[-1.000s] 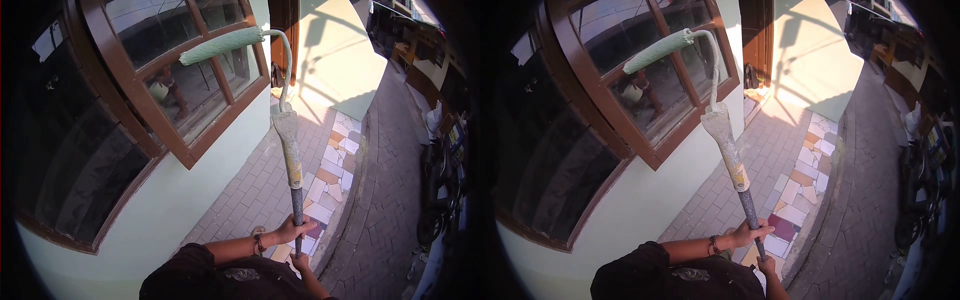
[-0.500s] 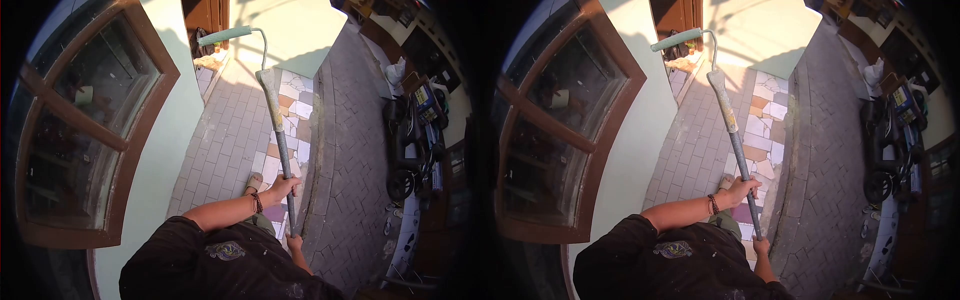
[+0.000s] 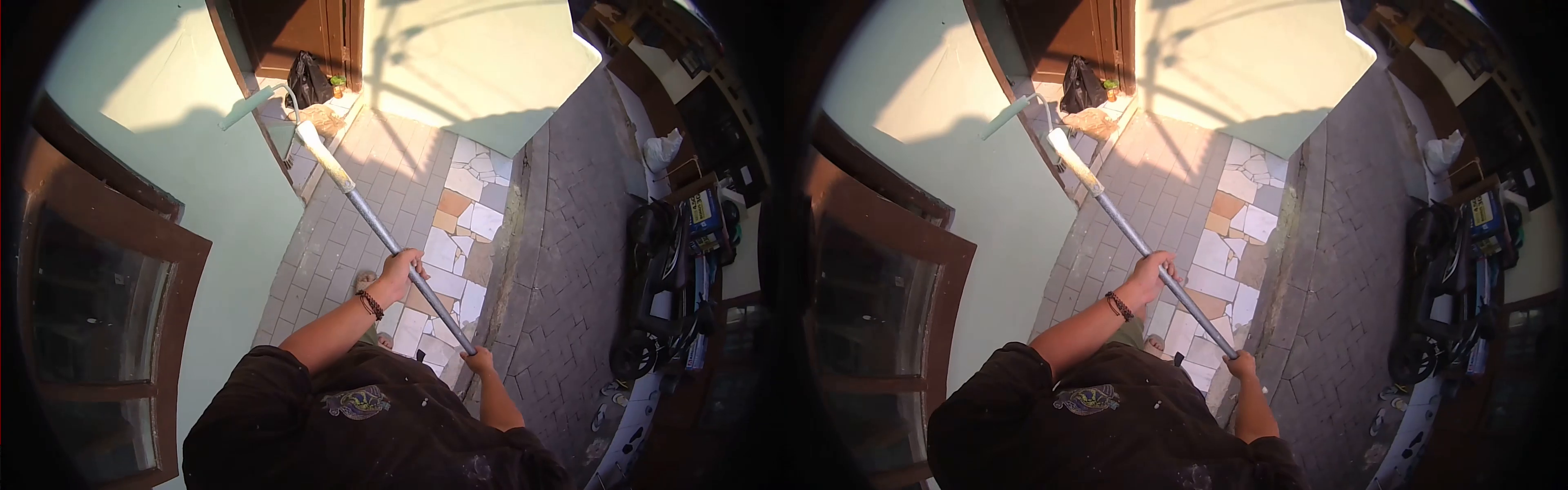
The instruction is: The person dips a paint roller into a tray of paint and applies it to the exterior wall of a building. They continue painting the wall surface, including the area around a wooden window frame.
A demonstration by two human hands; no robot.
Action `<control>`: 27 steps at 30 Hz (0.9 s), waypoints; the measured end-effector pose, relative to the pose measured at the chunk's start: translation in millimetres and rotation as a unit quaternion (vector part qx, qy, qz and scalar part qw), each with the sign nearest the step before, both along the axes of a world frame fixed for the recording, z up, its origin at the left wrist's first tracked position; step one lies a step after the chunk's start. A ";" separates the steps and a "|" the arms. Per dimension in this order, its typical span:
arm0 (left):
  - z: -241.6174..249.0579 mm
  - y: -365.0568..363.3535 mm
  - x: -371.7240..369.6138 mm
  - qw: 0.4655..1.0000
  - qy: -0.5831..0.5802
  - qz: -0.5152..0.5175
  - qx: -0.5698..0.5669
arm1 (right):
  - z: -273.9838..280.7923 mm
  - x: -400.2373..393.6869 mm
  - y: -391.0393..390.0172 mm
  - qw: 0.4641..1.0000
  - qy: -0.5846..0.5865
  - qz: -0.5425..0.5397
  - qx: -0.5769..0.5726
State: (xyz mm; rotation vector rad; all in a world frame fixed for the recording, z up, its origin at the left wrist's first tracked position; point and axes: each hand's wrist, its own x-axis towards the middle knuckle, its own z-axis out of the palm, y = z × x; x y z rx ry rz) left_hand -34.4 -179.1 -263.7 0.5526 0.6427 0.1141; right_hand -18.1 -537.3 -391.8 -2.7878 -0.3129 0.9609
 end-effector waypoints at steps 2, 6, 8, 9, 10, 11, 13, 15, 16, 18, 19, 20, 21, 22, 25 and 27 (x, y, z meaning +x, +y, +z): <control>-17.4 26.2 41.6 1.000 -0.005 0.004 -0.011 | -3.0 39.8 22.4 1.000 -0.005 -0.008 -0.004; -38.0 80.8 120.7 0.999 0.022 0.001 -0.031 | 3.9 102.3 66.2 0.999 0.010 -0.052 0.009; -57.7 111.7 161.5 0.996 0.010 -0.017 -0.088 | 16.8 134.8 88.5 0.998 -0.006 -0.060 0.029; -62.0 126.4 181.9 0.995 0.013 -0.007 -0.097 | 21.8 155.0 100.4 0.997 -0.024 -0.058 0.036; -66.7 141.8 204.0 0.995 0.028 0.000 -0.099 | 27.7 174.6 109.9 0.997 -0.041 -0.054 0.042; -69.2 158.1 224.5 0.994 0.044 0.010 -0.099 | 39.3 196.0 123.2 0.997 -0.063 -0.010 0.045; -55.4 186.7 259.1 0.992 0.064 0.042 -0.100 | 66.4 241.5 160.5 0.998 -0.049 0.021 0.036; -55.3 213.8 283.4 0.993 0.066 0.069 -0.073 | 93.6 283.8 207.3 0.993 -0.057 0.078 0.062; -59.8 229.5 297.8 0.994 0.055 0.077 -0.054 | 107.4 307.3 235.1 0.991 -0.049 0.110 0.066; -75.8 268.0 323.6 0.988 0.069 0.126 -0.064 | 125.4 355.4 289.0 0.982 -0.034 0.138 0.127; -81.9 286.0 334.2 0.990 0.054 0.122 -0.048 | 127.3 382.2 314.8 0.973 -0.037 0.182 0.137; -87.1 300.9 346.2 0.992 0.040 0.115 -0.031 | 127.8 408.2 343.1 0.968 -0.031 0.210 0.132; -91.3 315.6 358.0 0.990 0.040 0.136 -0.020 | 127.5 433.0 375.1 0.961 -0.015 0.234 0.147; -92.7 327.6 370.7 0.986 0.040 0.161 -0.029 | 130.1 459.9 403.4 0.953 0.003 0.258 0.157; -95.0 364.2 403.7 0.971 0.072 0.223 -0.040 | 129.7 530.2 485.7 0.897 0.040 0.384 0.214; -106.0 385.8 427.4 0.948 0.105 0.299 -0.021 | 159.5 550.3 551.4 0.903 0.147 0.377 0.145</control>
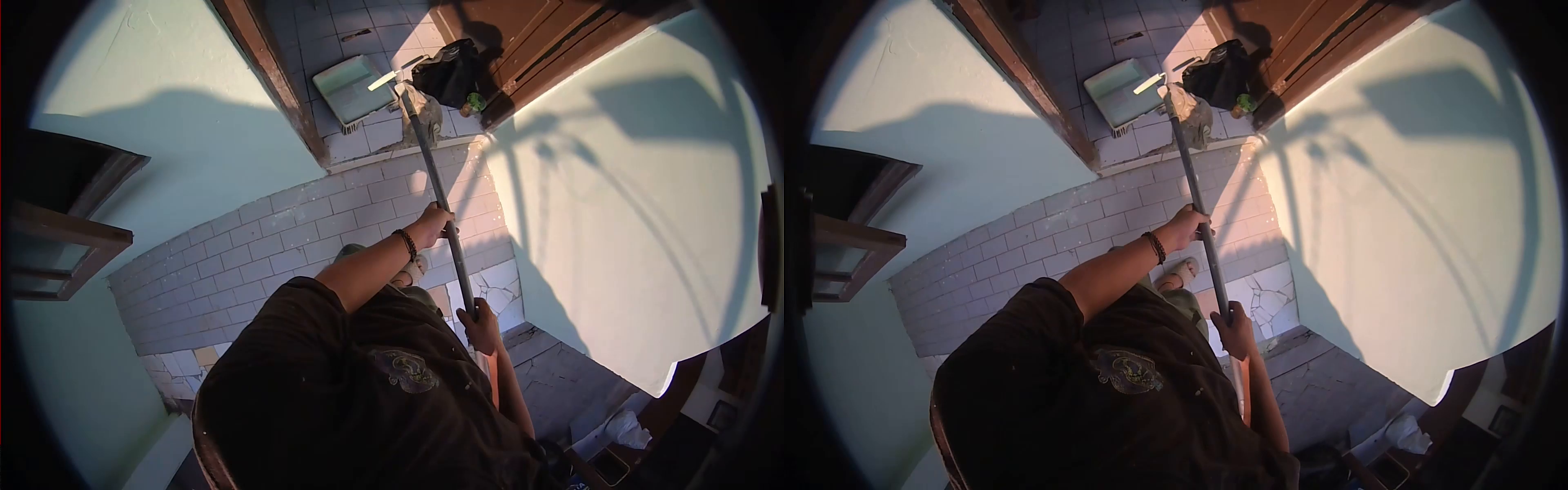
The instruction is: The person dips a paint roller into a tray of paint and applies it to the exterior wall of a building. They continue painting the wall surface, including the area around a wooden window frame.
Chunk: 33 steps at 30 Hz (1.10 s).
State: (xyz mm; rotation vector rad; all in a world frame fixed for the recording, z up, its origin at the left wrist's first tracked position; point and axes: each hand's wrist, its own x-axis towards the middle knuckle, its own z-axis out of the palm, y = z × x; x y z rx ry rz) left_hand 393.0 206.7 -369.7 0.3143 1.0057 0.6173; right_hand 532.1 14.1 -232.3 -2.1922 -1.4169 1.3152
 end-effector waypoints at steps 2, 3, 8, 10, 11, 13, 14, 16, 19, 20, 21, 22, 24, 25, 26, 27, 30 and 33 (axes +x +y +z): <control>-6.3 21.7 8.7 0.999 0.030 0.039 -0.001 | -6.8 22.6 44.2 0.997 0.051 0.008 -0.063; -10.0 32.5 11.4 0.996 0.060 0.063 0.003 | -11.9 33.2 63.0 0.988 0.099 0.000 -0.120; -54.6 83.9 15.8 0.982 0.136 0.134 -0.002 | -28.0 52.4 132.5 0.986 0.115 0.063 -0.106; -62.4 110.2 16.3 0.969 0.201 0.145 -0.002 | -12.7 51.8 158.3 0.984 0.062 0.072 -0.148; -64.1 123.7 15.2 0.953 0.264 0.150 0.002 | -7.8 52.8 169.9 0.980 0.009 0.077 -0.184; -80.5 160.1 8.0 0.949 0.278 0.148 0.001 | -2.1 60.1 184.6 0.979 -0.051 0.146 -0.129; -92.1 179.8 3.7 0.955 0.254 0.154 -0.002 | 0.5 60.9 197.5 0.969 -0.107 0.214 -0.068; -117.8 222.3 -1.5 0.961 0.221 0.166 0.006 | 1.7 53.9 241.7 0.972 -0.086 0.210 -0.069; -146.0 291.0 -4.8 0.932 0.295 0.209 0.017 | -15.2 42.2 313.8 0.969 -0.045 0.243 -0.008; -137.5 314.0 -15.3 0.933 0.296 0.205 0.009 | -22.0 35.7 339.0 0.965 -0.045 0.257 0.004; -137.8 331.4 -25.9 0.932 0.296 0.210 -0.001 | -29.1 30.1 358.3 0.962 -0.043 0.271 0.012; -146.5 350.0 -36.3 0.940 0.280 0.194 -0.017 | -34.8 21.8 380.2 0.950 -0.054 0.301 0.065; -158.7 375.7 -41.7 0.914 0.356 0.193 0.004 | -36.2 12.8 418.7 0.949 -0.061 0.308 0.016; -159.3 387.0 -45.9 0.914 0.356 0.195 -0.001 | -36.4 8.8 434.4 0.949 -0.071 0.307 -0.027; -160.7 393.8 -49.3 0.918 0.344 0.197 -0.016 | -45.3 10.2 441.7 0.953 -0.058 0.298 -0.002; -161.7 397.8 -50.8 0.922 0.332 0.198 -0.032 | -48.8 9.8 447.0 0.952 -0.059 0.300 -0.010; -184.9 408.2 -52.9 0.918 0.341 0.196 -0.047 | -64.1 8.2 459.9 0.950 -0.022 0.306 0.054; -184.1 416.4 -56.4 0.920 0.339 0.193 -0.035 | -69.6 4.2 472.8 0.946 -0.059 0.320 0.006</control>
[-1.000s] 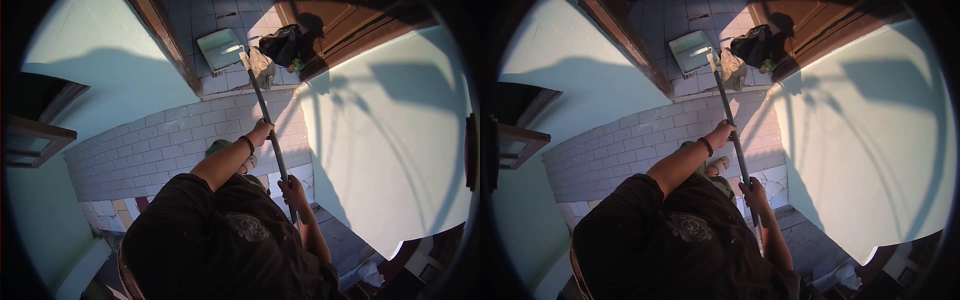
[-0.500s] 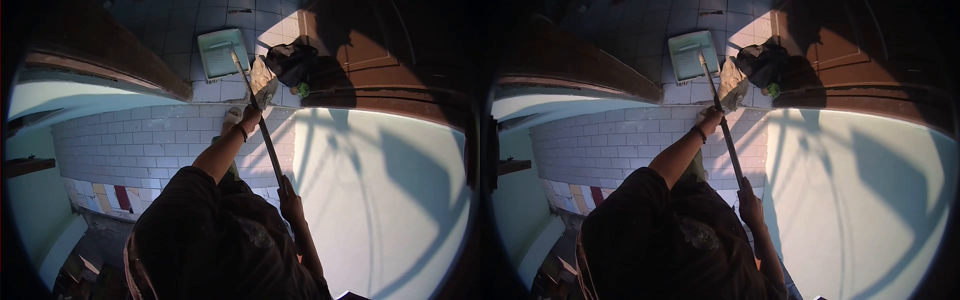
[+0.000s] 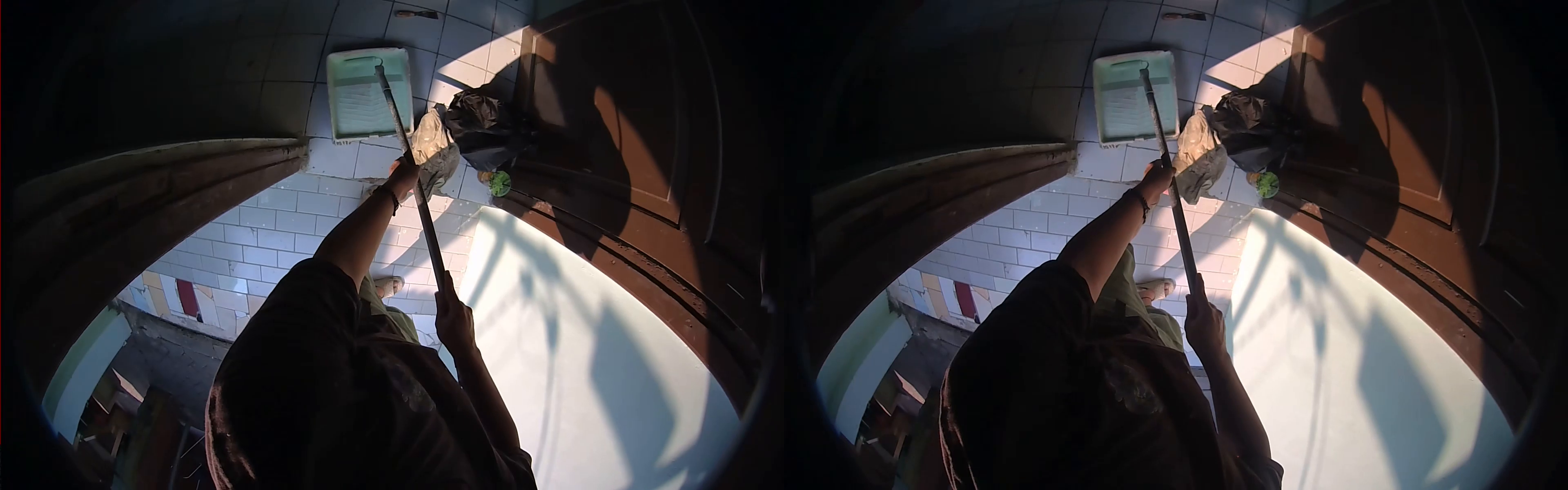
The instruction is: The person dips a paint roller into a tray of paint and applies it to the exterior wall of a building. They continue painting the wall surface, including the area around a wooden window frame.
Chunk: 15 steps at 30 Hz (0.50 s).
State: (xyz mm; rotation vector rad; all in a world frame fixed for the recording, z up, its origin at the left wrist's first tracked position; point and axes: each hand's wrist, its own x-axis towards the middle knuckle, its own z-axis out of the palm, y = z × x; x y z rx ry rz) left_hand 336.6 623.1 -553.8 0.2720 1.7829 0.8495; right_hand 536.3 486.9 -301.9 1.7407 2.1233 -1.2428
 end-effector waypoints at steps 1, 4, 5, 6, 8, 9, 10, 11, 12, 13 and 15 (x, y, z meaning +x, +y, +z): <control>3.1 1.6 -0.5 1.000 -0.028 -0.001 0.008 | -6.2 -2.6 1.1 0.999 0.019 0.009 0.030; -65.7 -4.4 3.6 0.993 -0.080 -0.044 0.072 | -10.6 -2.5 -0.7 1.000 -0.014 0.017 0.017; -100.3 -10.8 8.8 0.987 -0.090 -0.067 0.112 | -8.1 -0.8 -1.2 1.000 -0.013 0.018 0.013; -124.8 -20.6 16.3 0.984 -0.096 -0.078 0.126 | -4.3 0.6 -1.3 1.000 -0.020 0.012 -0.003; -109.3 -23.7 25.4 0.968 0.125 -0.207 0.061 | 0.0 7.4 -3.6 0.999 -0.027 0.007 -0.018; -99.7 -26.7 28.5 0.979 0.060 -0.195 0.011 | 3.0 14.2 -8.4 0.999 -0.032 0.011 -0.013; -60.0 -24.3 31.2 0.984 0.019 -0.173 -0.033 | 6.3 21.1 -12.5 0.999 -0.038 0.016 -0.008; -17.0 -21.4 33.5 0.986 -0.018 -0.149 -0.078 | 10.1 27.8 -15.1 0.999 -0.038 0.016 -0.007; 10.9 -23.1 36.2 0.986 -0.018 -0.149 -0.077 | 13.9 34.6 -17.6 0.998 -0.052 0.020 -0.016; 30.1 -25.8 37.8 0.991 -0.060 -0.101 -0.068 | 17.2 40.6 -20.5 0.997 -0.065 0.023 -0.024; 37.4 -36.4 46.9 0.993 -0.103 -0.047 -0.044 | 27.2 52.0 -26.4 0.998 -0.053 0.022 -0.025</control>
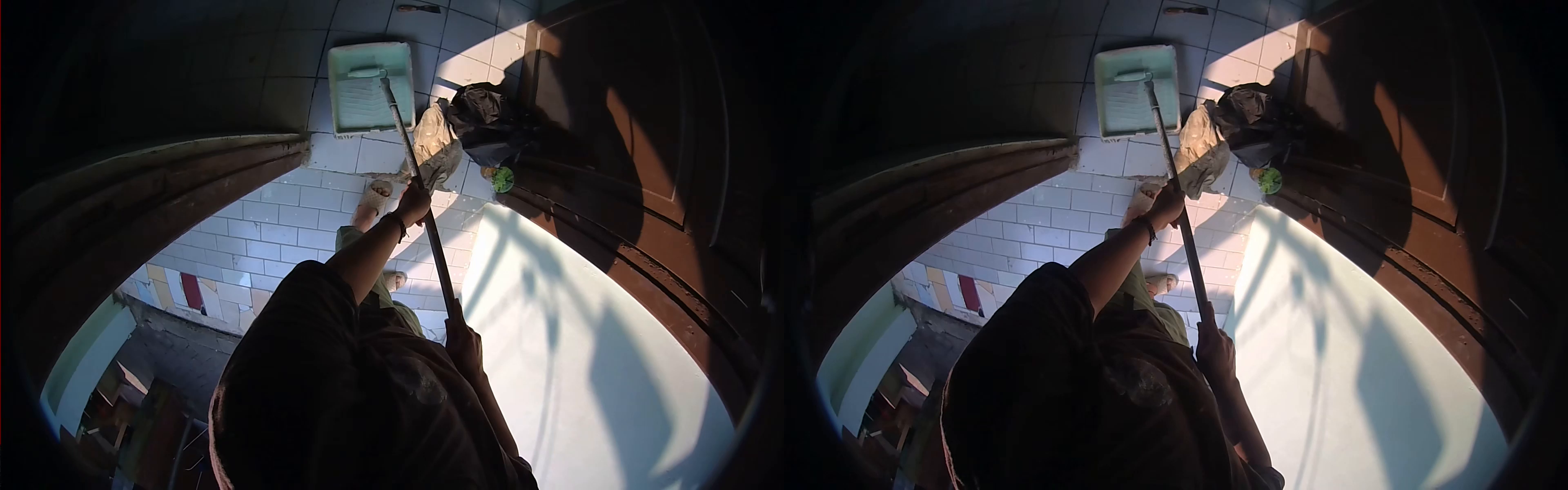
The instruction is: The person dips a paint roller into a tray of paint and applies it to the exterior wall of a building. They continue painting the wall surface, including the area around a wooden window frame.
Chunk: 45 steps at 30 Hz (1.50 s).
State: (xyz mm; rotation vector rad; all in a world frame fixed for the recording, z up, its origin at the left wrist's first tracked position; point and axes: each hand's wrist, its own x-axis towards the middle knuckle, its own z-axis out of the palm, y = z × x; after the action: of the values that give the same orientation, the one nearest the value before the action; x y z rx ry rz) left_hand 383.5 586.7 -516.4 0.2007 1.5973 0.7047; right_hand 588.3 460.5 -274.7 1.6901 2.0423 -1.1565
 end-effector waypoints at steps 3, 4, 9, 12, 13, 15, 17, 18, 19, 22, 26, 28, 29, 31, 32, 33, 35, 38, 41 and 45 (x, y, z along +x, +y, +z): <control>33.8 -6.7 6.3 0.998 -0.023 -0.024 0.046 | 13.6 14.9 -10.2 1.000 -0.011 -0.007 -0.018; 43.9 -9.0 11.2 0.998 -0.025 -0.023 0.046 | 25.0 14.9 -11.7 1.000 0.007 -0.020 -0.009; 45.7 -8.3 18.4 0.998 -0.030 -0.046 0.019 | 37.3 5.9 -6.5 0.999 -0.023 -0.027 -0.041; 29.4 5.2 8.0 0.998 -0.032 -0.024 0.041 | 23.5 -7.1 0.6 0.999 -0.027 -0.016 -0.020; 20.4 11.1 3.0 0.999 -0.030 -0.017 0.035 | 18.2 -16.1 6.4 1.000 -0.029 -0.005 -0.010; 0.6 27.9 -9.6 0.999 -0.007 -0.013 0.047 | 6.1 -34.0 19.2 1.000 -0.029 0.004 0.001; -21.8 36.5 -18.4 0.989 0.034 -0.097 0.104 | -2.5 -44.7 28.2 0.999 0.011 0.001 0.039; -27.7 38.3 -20.2 0.981 0.065 -0.125 0.136 | 2.3 -50.0 34.0 0.999 0.012 0.002 0.040; -33.1 40.1 -22.1 0.970 0.097 -0.150 0.167 | 9.6 -54.0 40.7 1.000 0.006 -0.004 0.021; 44.1 52.3 -42.8 0.996 0.027 -0.004 0.087 | 19.4 -60.7 44.8 1.000 0.018 -0.001 0.025; 16.2 52.4 -52.7 0.989 0.071 -0.064 0.114 | 3.8 -70.3 43.8 0.999 0.032 0.007 0.041; 8.6 53.3 -60.3 0.993 0.054 -0.085 0.057 | -9.3 -75.5 38.1 0.999 -0.003 0.017 0.040; 11.8 53.0 -61.1 0.993 0.053 -0.086 0.056 | -8.1 -75.2 37.0 0.999 -0.003 0.016 0.039; 20.7 46.2 -59.2 0.992 0.032 -0.120 -0.001 | -3.3 -74.1 32.4 0.999 -0.040 0.020 0.013; 27.0 40.0 -55.2 0.992 0.040 -0.117 0.009 | 0.0 -71.6 27.2 0.999 -0.032 0.006 0.006; 30.8 31.9 -50.5 0.992 0.038 -0.121 0.010 | 5.1 -68.8 22.0 0.999 -0.034 0.002 0.006; 35.2 18.0 -37.6 0.991 0.050 -0.108 0.062 | 18.7 -60.3 15.5 1.000 -0.027 0.006 0.005; 45.1 -4.3 -16.7 0.979 0.098 -0.152 0.091 | 41.0 -39.3 -1.1 1.000 -0.016 -0.007 0.002; 47.4 -32.8 11.3 0.977 0.106 -0.162 0.083 | 76.1 -27.4 -10.0 0.994 -0.078 -0.024 -0.073; 83.3 -59.0 21.5 0.977 0.067 -0.200 0.021 | 100.8 -3.8 -40.6 0.992 -0.065 -0.036 -0.107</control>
State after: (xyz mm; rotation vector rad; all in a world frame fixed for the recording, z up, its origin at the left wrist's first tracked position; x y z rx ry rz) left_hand 405.0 527.6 -433.1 0.5942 1.6051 0.4167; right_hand 584.4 419.9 -173.9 1.6973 1.7276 -1.2054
